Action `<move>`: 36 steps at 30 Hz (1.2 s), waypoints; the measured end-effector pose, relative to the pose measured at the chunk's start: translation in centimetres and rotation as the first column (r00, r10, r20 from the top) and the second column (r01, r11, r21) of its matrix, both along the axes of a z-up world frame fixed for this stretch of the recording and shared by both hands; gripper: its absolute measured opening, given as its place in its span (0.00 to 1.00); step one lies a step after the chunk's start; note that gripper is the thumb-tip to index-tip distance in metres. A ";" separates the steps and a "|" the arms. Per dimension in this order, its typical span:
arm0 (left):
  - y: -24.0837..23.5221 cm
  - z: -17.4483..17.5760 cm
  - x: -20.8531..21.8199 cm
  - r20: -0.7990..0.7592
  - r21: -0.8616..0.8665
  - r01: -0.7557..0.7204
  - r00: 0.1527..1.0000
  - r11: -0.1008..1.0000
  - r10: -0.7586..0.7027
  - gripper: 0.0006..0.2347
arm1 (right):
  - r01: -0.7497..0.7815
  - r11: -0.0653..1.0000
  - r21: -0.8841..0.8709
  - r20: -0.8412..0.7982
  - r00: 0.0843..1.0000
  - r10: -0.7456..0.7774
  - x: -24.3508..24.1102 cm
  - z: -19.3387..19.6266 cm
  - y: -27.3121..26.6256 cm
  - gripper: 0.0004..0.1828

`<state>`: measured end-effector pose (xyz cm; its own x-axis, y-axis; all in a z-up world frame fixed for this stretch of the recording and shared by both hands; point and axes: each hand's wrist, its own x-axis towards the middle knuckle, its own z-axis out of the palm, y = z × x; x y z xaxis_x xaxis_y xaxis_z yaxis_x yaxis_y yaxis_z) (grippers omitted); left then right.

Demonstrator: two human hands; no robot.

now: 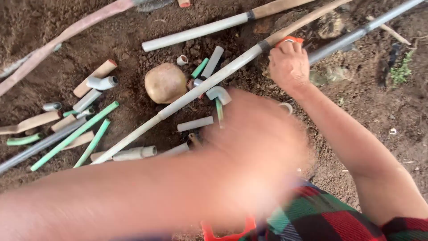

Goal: The person assembles PVC pipes and fittings on the ground. They connect a pipe to an elbow joint, wrap the connection with black tape, and repeat the process with other pipe segments and fittings.

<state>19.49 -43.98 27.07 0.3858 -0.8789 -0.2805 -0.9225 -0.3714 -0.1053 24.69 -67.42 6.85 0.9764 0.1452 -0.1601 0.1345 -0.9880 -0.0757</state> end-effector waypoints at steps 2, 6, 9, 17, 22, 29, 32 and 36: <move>0.4 0.8 -0.8 -0.104 0.017 -0.034 0.994 0.999 0.035 0.05 | -0.042 0.999 0.027 0.086 0.995 0.040 -0.5 0.5 0.2 0.08; 1.0 2.8 -1.8 -0.243 0.066 -0.093 0.964 0.993 0.107 0.05 | -0.114 0.993 -0.041 0.207 0.971 0.120 -0.5 -0.3 -0.1 0.10; -0.2 4.0 -1.8 -0.345 0.070 -0.100 0.931 0.993 0.118 0.05 | -0.050 0.996 -0.078 0.133 0.989 0.060 -0.3 -0.2 -0.8 0.10; -5.2 5.0 -1.5 -0.682 0.022 -0.038 0.730 0.999 0.043 0.06 | -0.114 0.978 -0.176 0.020 0.993 0.119 -0.6 0.6 -1.0 0.03; 3.4 -17.6 13.0 -0.188 -0.019 -0.522 0.839 0.853 0.510 0.07 | -0.204 0.976 -0.078 0.473 0.854 0.217 -0.5 -6.0 -3.5 0.05; 14.4 -37.5 17.7 -0.065 -0.002 -0.900 0.435 0.436 0.898 0.18 | -0.260 0.962 -0.089 0.558 0.787 0.264 0.1 -7.2 -4.4 0.03; 14.0 -38.4 17.2 -0.014 0.017 -0.905 0.426 0.426 0.905 0.20 | -0.290 0.955 -0.069 0.586 0.762 0.274 0.2 -6.9 -4.4 0.03; 14.4 -35.8 16.4 0.064 0.064 -0.873 0.487 0.483 0.871 0.16 | -0.308 0.950 -0.060 0.610 0.742 0.279 0.1 -6.3 -4.4 0.04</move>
